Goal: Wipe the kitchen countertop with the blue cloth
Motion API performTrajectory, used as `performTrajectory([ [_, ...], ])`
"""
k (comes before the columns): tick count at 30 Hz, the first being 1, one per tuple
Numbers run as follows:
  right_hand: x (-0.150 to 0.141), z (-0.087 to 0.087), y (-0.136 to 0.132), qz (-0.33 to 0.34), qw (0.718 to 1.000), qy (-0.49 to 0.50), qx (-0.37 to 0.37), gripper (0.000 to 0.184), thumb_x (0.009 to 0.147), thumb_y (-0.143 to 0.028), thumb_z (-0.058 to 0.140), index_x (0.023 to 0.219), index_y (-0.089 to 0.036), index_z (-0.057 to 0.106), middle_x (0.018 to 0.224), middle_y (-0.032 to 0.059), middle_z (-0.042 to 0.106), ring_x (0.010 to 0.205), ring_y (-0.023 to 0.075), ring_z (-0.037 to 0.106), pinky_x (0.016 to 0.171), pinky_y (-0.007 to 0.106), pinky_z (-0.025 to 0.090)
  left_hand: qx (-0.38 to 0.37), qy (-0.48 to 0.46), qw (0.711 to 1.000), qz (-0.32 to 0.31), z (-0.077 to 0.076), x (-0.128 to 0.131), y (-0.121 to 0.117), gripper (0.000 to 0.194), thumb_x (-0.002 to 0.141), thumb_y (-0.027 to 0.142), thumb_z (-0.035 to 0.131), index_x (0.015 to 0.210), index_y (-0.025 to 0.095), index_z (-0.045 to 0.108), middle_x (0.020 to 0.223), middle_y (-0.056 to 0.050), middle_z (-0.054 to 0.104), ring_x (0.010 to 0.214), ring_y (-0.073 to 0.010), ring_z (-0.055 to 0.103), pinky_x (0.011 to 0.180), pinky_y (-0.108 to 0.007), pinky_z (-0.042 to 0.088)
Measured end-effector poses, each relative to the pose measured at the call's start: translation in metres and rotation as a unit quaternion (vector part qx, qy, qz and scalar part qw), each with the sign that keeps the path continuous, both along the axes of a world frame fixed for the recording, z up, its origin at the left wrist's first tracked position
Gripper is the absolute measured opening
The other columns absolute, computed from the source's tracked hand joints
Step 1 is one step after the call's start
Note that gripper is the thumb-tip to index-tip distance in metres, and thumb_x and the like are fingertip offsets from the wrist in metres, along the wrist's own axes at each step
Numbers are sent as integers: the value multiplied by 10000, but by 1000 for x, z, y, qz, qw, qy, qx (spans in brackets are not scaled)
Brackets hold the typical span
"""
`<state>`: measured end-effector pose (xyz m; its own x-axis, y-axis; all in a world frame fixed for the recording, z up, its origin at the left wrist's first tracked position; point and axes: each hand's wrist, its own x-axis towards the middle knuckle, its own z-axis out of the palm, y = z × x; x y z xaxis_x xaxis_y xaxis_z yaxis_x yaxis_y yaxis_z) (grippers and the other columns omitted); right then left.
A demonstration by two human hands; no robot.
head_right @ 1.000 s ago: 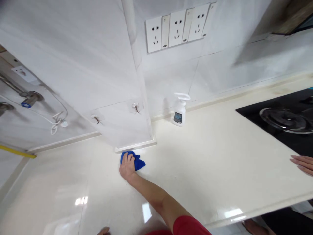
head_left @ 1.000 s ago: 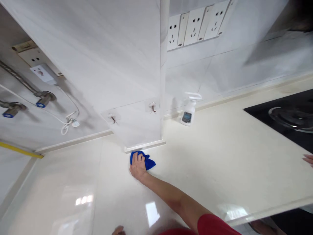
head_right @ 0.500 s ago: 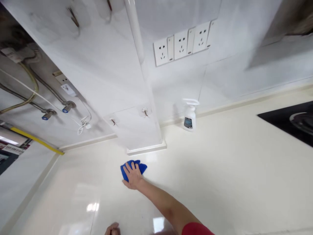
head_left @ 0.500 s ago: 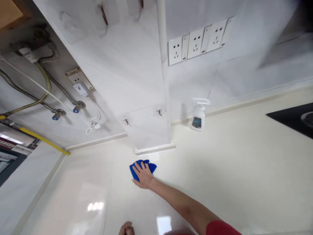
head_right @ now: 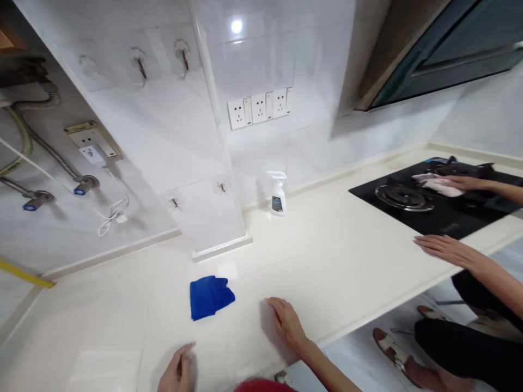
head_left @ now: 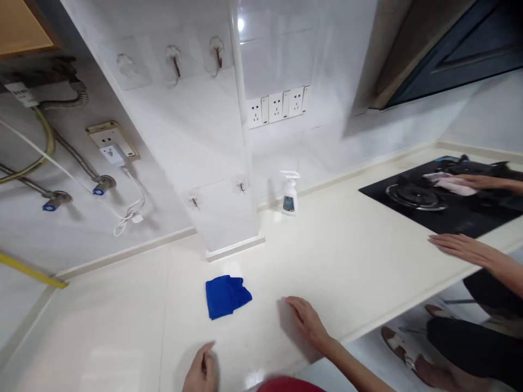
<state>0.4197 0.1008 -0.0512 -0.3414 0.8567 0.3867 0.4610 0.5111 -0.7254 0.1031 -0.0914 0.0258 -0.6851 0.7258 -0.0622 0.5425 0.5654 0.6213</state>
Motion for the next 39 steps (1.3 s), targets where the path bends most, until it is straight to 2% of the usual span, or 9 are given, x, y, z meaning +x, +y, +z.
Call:
performTrajectory([
  [4,13,-2,-16,-55,996,-43,53,374,829,-128,428,1093,-226,674,1154,96,685,1067,240,636,937,441,536,74,19,989,-124,11,-10,65,478,880,493,425,1220,218,618,1155,-107,693,936,-238,671,871,-412,552],
  [8,3,2,-22,-103,988,-72,88,393,808,-84,416,1109,-205,638,1181,101,652,1074,228,612,927,421,520,120,153,957,-214,-1,-19,111,618,781,475,614,1298,140,577,1261,-186,588,1193,-346,530,1031,-549,467],
  [14,-5,11,-30,-130,981,-103,98,414,782,-43,415,1125,-189,595,1190,107,623,1085,217,587,926,405,504,152,219,915,-302,-15,-48,125,471,849,446,586,1266,233,632,1155,-130,596,1075,-288,543,983,-482,506],
  [21,-8,13,-33,-155,976,-122,90,415,789,-39,399,1126,-186,591,1182,108,620,1100,221,575,941,422,492,169,162,926,-296,-17,-57,132,341,871,356,535,1159,295,707,1098,-107,652,1017,-269,564,941,-420,497],
  [25,-9,12,-32,-160,976,-122,84,416,782,-43,399,1118,-189,596,1175,105,624,1100,217,574,953,423,490,197,73,946,-246,-15,-56,137,291,822,348,557,1038,254,727,1076,-117,683,1033,-294,573,954,-443,470],
  [29,-9,13,-30,-169,976,-114,82,413,763,-39,403,1091,-192,602,1151,98,633,1092,210,580,954,415,496,239,-134,960,-63,-14,-57,136,310,746,453,628,948,222,672,911,-79,678,988,-292,592,1012,-484,434],
  [34,-6,10,-28,-171,976,-99,87,400,760,-42,402,1066,-195,608,1133,95,640,1089,206,588,959,413,505,258,-272,924,80,-23,-58,134,444,820,574,465,1036,215,614,825,-35,659,876,-227,616,921,-448,503],
  [37,-5,8,-27,-170,978,-85,88,391,763,-50,401,1056,-200,613,1125,96,642,1083,210,593,957,422,509,286,-353,882,127,-24,-64,134,536,833,555,332,1143,202,590,908,-74,696,903,-222,662,856,-422,556],
  [39,-5,7,-27,-170,979,-74,88,378,773,-57,401,1049,-202,614,1116,96,643,1076,214,596,957,427,509,300,-392,859,134,-20,-70,132,564,809,576,347,1150,212,609,945,-93,721,932,-238,684,847,-431,576],
])
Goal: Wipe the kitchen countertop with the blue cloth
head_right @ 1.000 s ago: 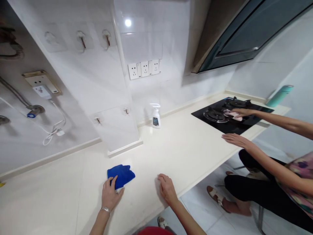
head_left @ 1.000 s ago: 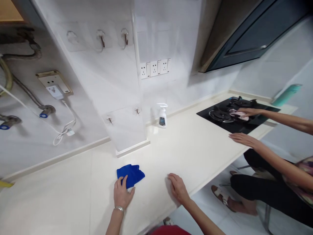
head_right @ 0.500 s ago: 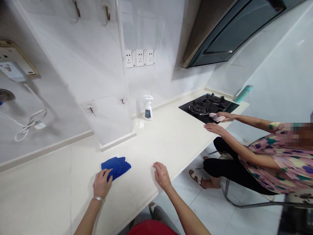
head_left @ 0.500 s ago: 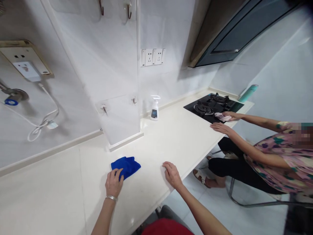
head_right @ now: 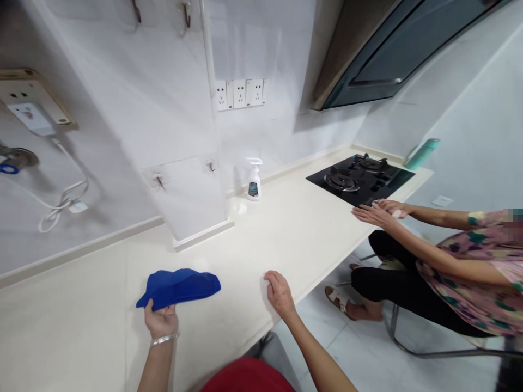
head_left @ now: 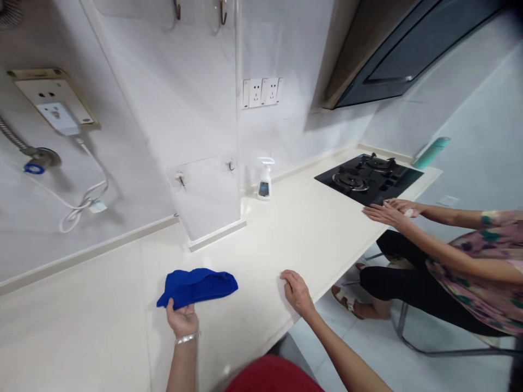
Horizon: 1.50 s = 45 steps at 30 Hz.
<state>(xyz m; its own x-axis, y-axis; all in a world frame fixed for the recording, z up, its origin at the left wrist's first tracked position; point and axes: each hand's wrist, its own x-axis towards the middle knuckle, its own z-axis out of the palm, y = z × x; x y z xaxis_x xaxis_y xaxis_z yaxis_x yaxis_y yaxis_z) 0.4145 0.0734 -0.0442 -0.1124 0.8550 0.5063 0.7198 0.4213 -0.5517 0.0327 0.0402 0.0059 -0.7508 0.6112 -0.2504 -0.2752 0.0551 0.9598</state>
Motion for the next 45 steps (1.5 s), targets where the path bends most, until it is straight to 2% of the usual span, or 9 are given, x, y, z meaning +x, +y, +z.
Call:
performTrajectory([
  [8,-2,-2,0,-1,1000,27,-2,342,802,-80,397,1027,-219,614,1106,94,648,1057,224,611,944,430,516,16,-193,980,-43,20,-37,-2,410,768,597,581,1015,288,690,922,-68,773,1100,-286,676,925,-509,581],
  [12,-2,-6,2,-4,999,34,6,345,807,-76,394,1026,-224,615,1107,89,650,1060,221,612,942,423,519,30,-138,983,-117,49,-40,8,449,780,647,542,998,290,705,960,-82,775,1208,-319,619,962,-567,550],
  [18,-2,-6,3,-9,999,35,9,356,797,-65,397,1017,-224,627,1110,87,656,1061,219,614,946,421,519,16,147,981,-123,123,-34,17,535,775,619,635,1068,176,702,1134,-106,734,1264,-320,563,1174,-546,355],
  [27,-3,3,1,-17,999,33,12,348,793,-40,398,1003,-207,620,1089,81,655,1031,207,610,935,402,514,87,-36,996,-8,167,-65,34,257,846,383,578,965,191,700,1043,-51,751,1250,-213,578,1146,-391,422],
  [30,-4,6,1,-13,999,36,26,350,786,-26,396,994,-208,612,1061,73,655,1003,203,610,909,390,518,112,50,992,-2,172,-98,44,284,846,406,525,956,197,684,1031,-58,743,1263,-216,568,1139,-397,431],
  [35,-3,7,1,-12,999,27,33,358,773,-19,406,994,-210,612,1057,69,656,998,200,608,893,374,521,90,256,961,-46,149,-125,47,394,689,510,703,926,196,681,1125,-74,711,1321,-301,502,1206,-491,322],
  [40,-2,4,1,-18,999,25,28,370,774,-22,406,1008,-214,619,1076,71,653,1019,205,606,914,388,515,-30,281,942,-182,62,-55,8,680,595,677,708,1024,150,686,1107,-166,728,1165,-391,616,1107,-625,404],
  [43,0,1,1,-16,999,28,17,371,783,-32,408,1025,-217,619,1100,73,649,1040,206,601,937,398,505,-66,338,870,-354,17,-14,-29,616,705,665,628,1061,168,704,1210,-177,707,1228,-366,597,1117,-581,421],
  [45,1,-1,1,-13,999,29,7,367,786,-37,413,1030,-219,618,1108,71,646,1054,205,594,949,399,499,-55,373,836,-400,5,-2,-49,558,786,619,568,1121,191,694,1266,-152,688,1297,-327,552,1143,-543,407],
])
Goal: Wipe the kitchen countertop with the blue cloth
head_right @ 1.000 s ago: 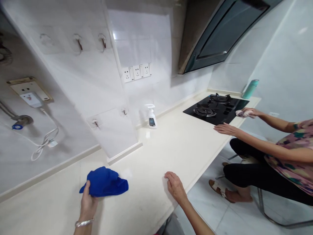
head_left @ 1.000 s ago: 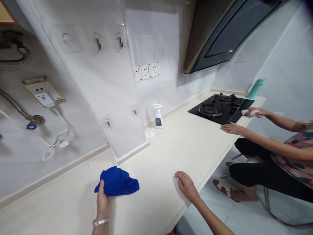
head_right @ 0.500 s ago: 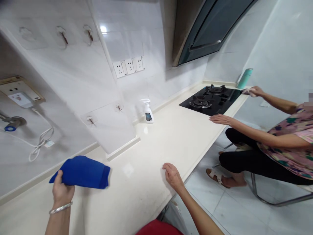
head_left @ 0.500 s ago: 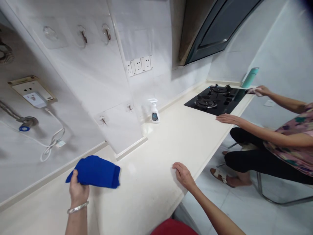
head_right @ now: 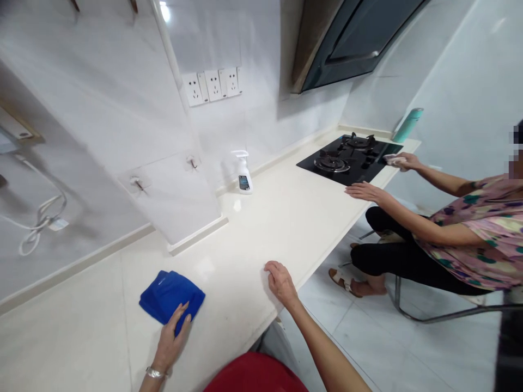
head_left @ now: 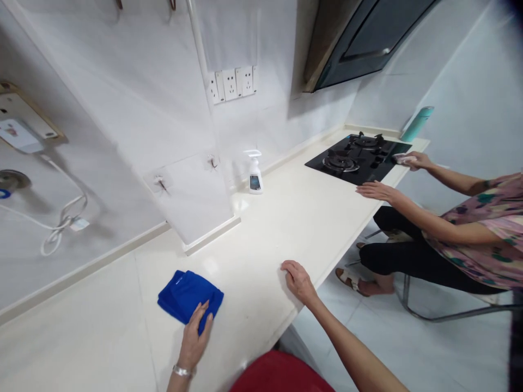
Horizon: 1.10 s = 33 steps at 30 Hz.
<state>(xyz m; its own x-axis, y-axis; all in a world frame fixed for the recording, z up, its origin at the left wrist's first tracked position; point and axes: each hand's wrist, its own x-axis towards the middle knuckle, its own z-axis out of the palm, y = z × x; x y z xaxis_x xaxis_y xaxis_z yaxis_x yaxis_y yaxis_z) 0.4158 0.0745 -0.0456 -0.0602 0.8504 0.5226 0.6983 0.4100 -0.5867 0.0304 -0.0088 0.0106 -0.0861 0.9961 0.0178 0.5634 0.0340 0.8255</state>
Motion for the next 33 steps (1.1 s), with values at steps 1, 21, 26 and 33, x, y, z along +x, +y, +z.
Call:
performTrajectory([
  [1,1,-1,0,1,1000,0,-5,364,787,-40,414,1030,-220,618,1111,71,644,1060,205,590,952,399,497,1,10,1000,-9,-1,1,-7,545,810,603,545,1147,198,685,1278,-144,683,1314,-313,539,1148,-530,405],
  [21,0,1,0,10,1000,-1,9,358,796,-38,407,1027,-226,604,1103,66,639,1049,206,595,933,400,507,-83,104,976,170,43,-96,60,513,778,638,488,1048,229,638,912,-73,739,871,-291,672,872,-450,533],
  [26,0,-1,1,7,1000,-1,8,363,783,-35,413,1019,-225,613,1101,64,644,1053,203,595,937,393,506,6,264,952,155,45,-92,67,473,856,427,435,1228,171,573,1266,-176,645,1157,-338,603,1013,-523,477],
  [33,0,-3,2,4,1000,-1,1,370,785,-35,407,1022,-225,616,1100,64,641,1048,202,598,938,398,507,89,328,931,131,17,-20,56,621,927,456,342,1395,69,469,1518,-252,406,1454,-401,282,1188,-618,242],
])
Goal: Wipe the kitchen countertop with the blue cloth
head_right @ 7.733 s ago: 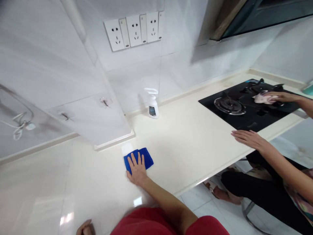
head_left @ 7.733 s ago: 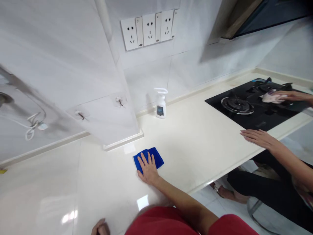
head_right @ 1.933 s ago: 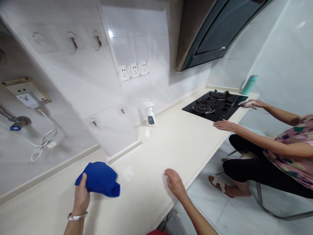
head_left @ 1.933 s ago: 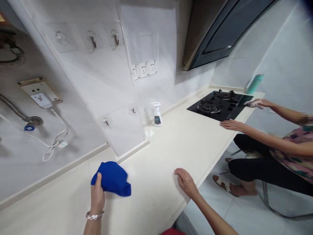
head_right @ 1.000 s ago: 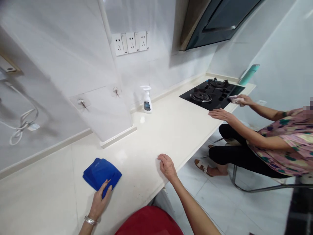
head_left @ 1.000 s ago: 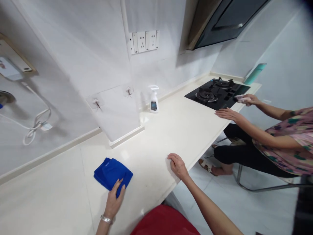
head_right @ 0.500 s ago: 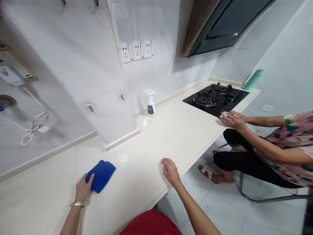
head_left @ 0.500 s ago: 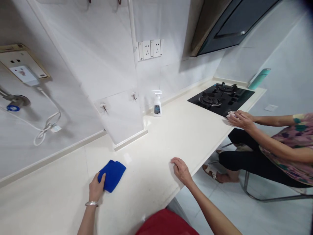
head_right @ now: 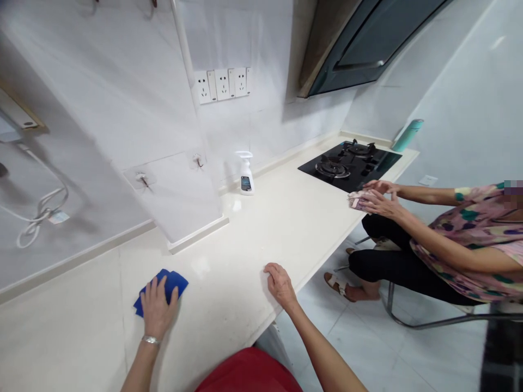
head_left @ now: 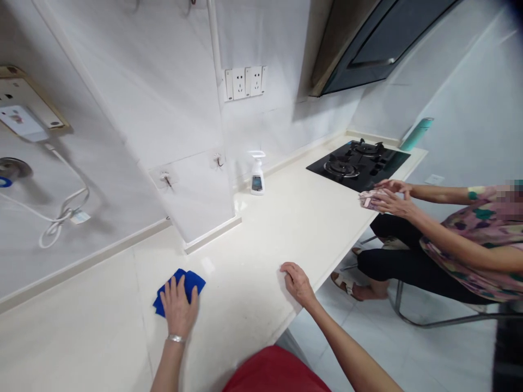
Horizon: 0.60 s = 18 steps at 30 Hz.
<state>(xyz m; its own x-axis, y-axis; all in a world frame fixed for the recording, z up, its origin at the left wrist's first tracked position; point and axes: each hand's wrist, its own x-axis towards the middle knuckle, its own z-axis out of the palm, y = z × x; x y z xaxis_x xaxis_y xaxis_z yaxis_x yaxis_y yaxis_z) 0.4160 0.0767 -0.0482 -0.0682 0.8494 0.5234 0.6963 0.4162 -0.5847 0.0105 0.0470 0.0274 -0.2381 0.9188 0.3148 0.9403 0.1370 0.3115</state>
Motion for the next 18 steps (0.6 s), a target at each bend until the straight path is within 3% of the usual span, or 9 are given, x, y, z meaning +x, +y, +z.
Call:
performTrajectory([
  [3,0,1,0,1,1000,0,-3,364,790,-35,403,1022,-223,611,1096,64,640,1048,202,598,939,401,510,-23,52,998,26,-21,19,-4,676,910,483,388,1456,84,404,1572,-249,322,1485,-460,153,1163,-696,200],
  [7,0,1,-1,3,1000,-2,-3,350,804,-40,395,1020,-224,600,1085,64,640,1042,203,599,932,404,514,-44,93,994,-34,-31,-8,6,650,905,466,406,1463,132,411,1581,-198,340,1492,-407,192,1195,-627,209],
  [10,-1,2,-1,3,1000,-2,3,339,815,-41,383,1012,-222,592,1083,65,639,1036,203,599,927,410,514,-77,101,987,-93,-20,-46,25,595,902,390,399,1453,167,436,1588,-144,354,1498,-346,220,1228,-554,188],
  [13,-2,3,-1,4,1000,-1,14,329,815,-43,382,1000,-218,590,1066,66,640,1015,203,606,908,409,521,-176,73,977,-96,2,-72,49,602,854,301,448,1451,218,439,1605,-93,337,1507,-317,212,1233,-551,171],
  [15,-3,4,-1,3,1000,-1,22,328,808,-44,388,995,-219,594,1051,62,644,1001,202,612,892,403,529,-241,47,966,-86,15,-77,60,633,830,333,497,1453,242,431,1607,-95,331,1507,-330,211,1222,-572,177],
  [18,-6,5,-1,1,1000,-3,31,341,800,-46,395,1001,-226,603,1050,60,651,1003,204,619,886,402,538,-204,46,975,-68,19,-69,64,655,878,474,444,1485,238,374,1621,-132,286,1516,-346,165,1214,-585,169],
])
